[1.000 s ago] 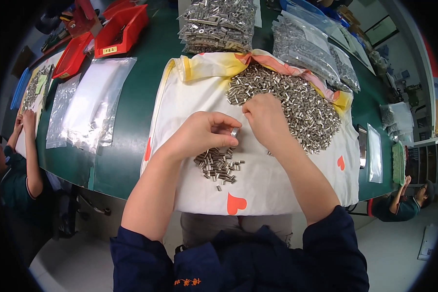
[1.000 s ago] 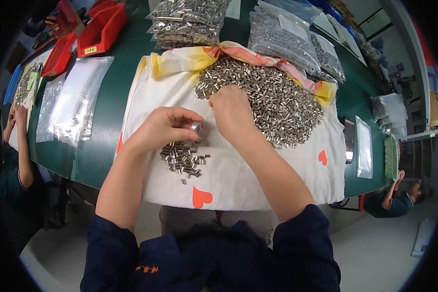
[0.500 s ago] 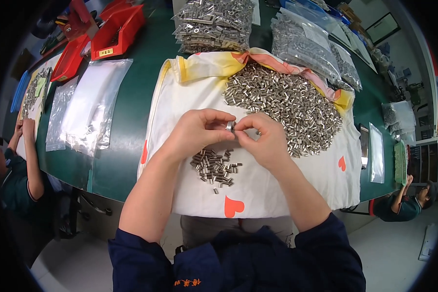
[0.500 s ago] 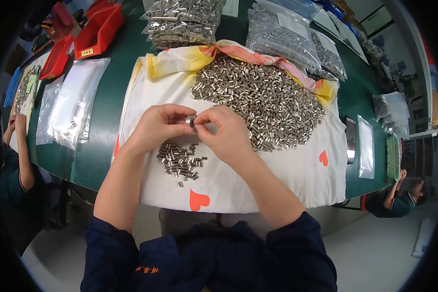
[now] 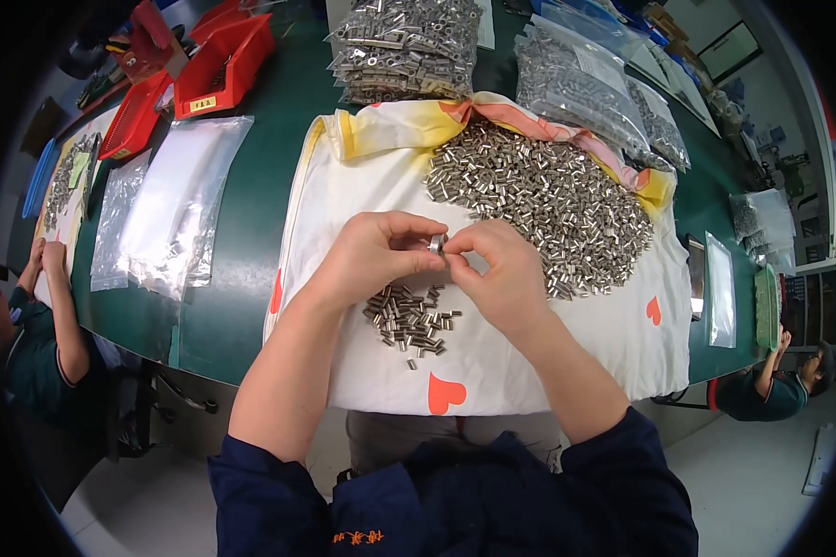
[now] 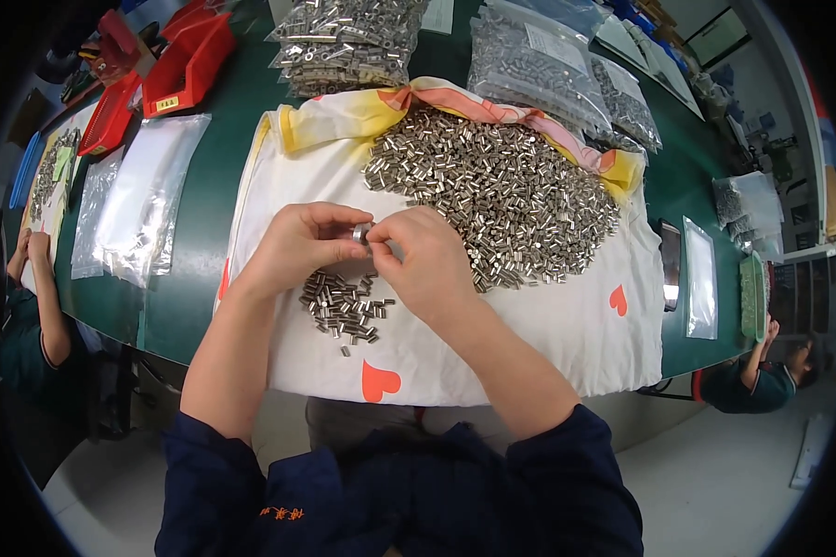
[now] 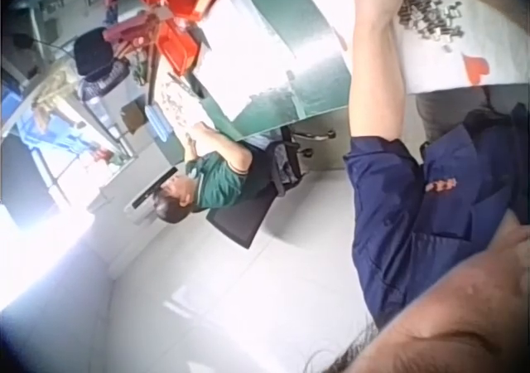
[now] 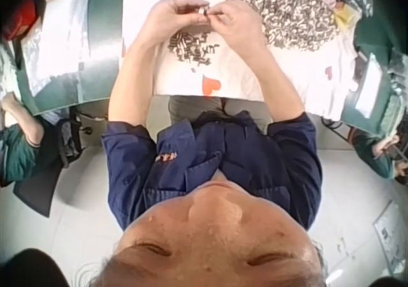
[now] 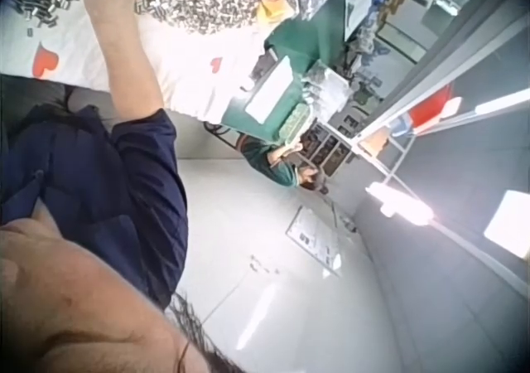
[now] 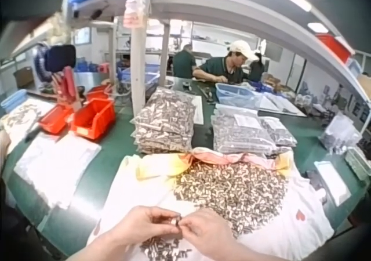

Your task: Manually sorting and inspecting small metal hardware components on a workbench in a factory setting.

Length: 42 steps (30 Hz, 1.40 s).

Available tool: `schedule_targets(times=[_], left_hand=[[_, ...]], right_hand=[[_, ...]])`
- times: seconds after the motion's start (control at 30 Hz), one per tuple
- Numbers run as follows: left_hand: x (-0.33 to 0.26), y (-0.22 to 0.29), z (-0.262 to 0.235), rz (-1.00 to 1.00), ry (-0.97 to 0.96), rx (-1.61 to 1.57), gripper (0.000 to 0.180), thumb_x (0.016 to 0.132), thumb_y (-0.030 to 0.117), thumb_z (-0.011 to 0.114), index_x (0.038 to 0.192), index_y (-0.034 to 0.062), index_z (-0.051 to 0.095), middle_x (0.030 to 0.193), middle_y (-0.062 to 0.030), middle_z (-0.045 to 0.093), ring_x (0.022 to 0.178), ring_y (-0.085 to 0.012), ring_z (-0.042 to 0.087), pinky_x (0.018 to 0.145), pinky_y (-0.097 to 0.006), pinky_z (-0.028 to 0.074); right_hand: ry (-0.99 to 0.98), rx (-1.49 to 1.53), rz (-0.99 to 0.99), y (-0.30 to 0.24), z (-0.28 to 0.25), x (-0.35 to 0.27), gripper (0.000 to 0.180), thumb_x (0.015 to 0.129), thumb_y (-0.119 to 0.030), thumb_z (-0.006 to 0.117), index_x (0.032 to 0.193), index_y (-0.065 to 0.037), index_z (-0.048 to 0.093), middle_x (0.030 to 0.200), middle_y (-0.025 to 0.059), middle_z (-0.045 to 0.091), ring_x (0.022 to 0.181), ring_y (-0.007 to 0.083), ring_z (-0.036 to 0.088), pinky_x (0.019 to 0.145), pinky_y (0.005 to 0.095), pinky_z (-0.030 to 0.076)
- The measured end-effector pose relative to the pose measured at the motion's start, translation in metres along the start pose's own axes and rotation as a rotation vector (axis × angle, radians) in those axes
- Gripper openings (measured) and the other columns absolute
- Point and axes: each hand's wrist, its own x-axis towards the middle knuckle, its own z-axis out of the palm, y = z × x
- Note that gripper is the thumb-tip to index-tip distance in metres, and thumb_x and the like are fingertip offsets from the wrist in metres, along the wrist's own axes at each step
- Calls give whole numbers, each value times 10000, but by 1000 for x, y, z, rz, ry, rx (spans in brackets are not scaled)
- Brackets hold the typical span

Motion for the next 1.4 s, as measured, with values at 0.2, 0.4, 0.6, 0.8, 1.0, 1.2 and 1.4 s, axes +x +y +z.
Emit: schedule_targets(times=[0.2, 0.4, 0.6, 0.8, 1.0, 1.2, 1.4], left_hand=[[1, 1, 3, 19, 39, 92, 325, 703, 74, 733, 1005, 2, 639, 765, -4, 604, 690, -54, 534, 639, -200, 459], [-2, 7, -2, -19, -61, 36, 323, 704, 68, 731, 1002, -13, 634, 772, -10, 606, 700, -59, 536, 640, -200, 460], [-9, 16, -5, -20, -200, 128, 320, 699, 47, 729, 999, -10, 632, 792, 0, 612, 732, -47, 538, 664, -198, 461], [-10, 17, -1, -14, -282, 265, 302, 688, 38, 739, 972, 9, 644, 813, 24, 617, 728, -32, 526, 677, -197, 456], [-12, 18, -1, -12, -275, 223, 297, 687, 36, 736, 968, 10, 645, 781, 32, 602, 708, -31, 515, 662, -192, 448], [-11, 17, -2, -3, -271, 246, 303, 695, 27, 725, 984, 8, 636, 775, 31, 590, 703, -34, 519, 654, -187, 450], [-4, 8, -2, -8, -108, -28, 328, 745, 29, 680, 1055, -30, 588, 852, -32, 624, 756, -83, 578, 687, -210, 470]], right_hand=[[-4, 9, 53, 0, 2, 0, 73, 676, -45, 644, 729, -34, 595, 724, 85, 600, 719, 254, 579, 658, 339, 466], [-210, 305, 367, 8, -9, 3, 87, 731, -49, 653, 810, -24, 627, 779, 24, 628, 733, 109, 584, 663, 238, 460], [-139, 187, 302, 9, -23, 7, 131, 732, -106, 659, 836, -35, 621, 768, 66, 623, 686, 139, 590, 638, 260, 476], [-223, -311, -10, 20, 2, 56, 118, 755, -156, 590, 811, -66, 641, 797, 94, 634, 810, 265, 586, 737, 394, 447], [-304, -666, -124, 34, 16, 58, 76, 728, -131, 592, 731, -67, 633, 743, 81, 604, 785, 260, 552, 737, 377, 434], [-283, -569, -175, 33, 10, 50, 65, 708, -116, 601, 726, -61, 630, 765, 90, 600, 783, 270, 550, 743, 376, 437], [-101, 51, 229, 18, -9, 23, 46, 741, -70, 620, 776, -43, 633, 801, 54, 624, 733, 167, 568, 681, 293, 453]])
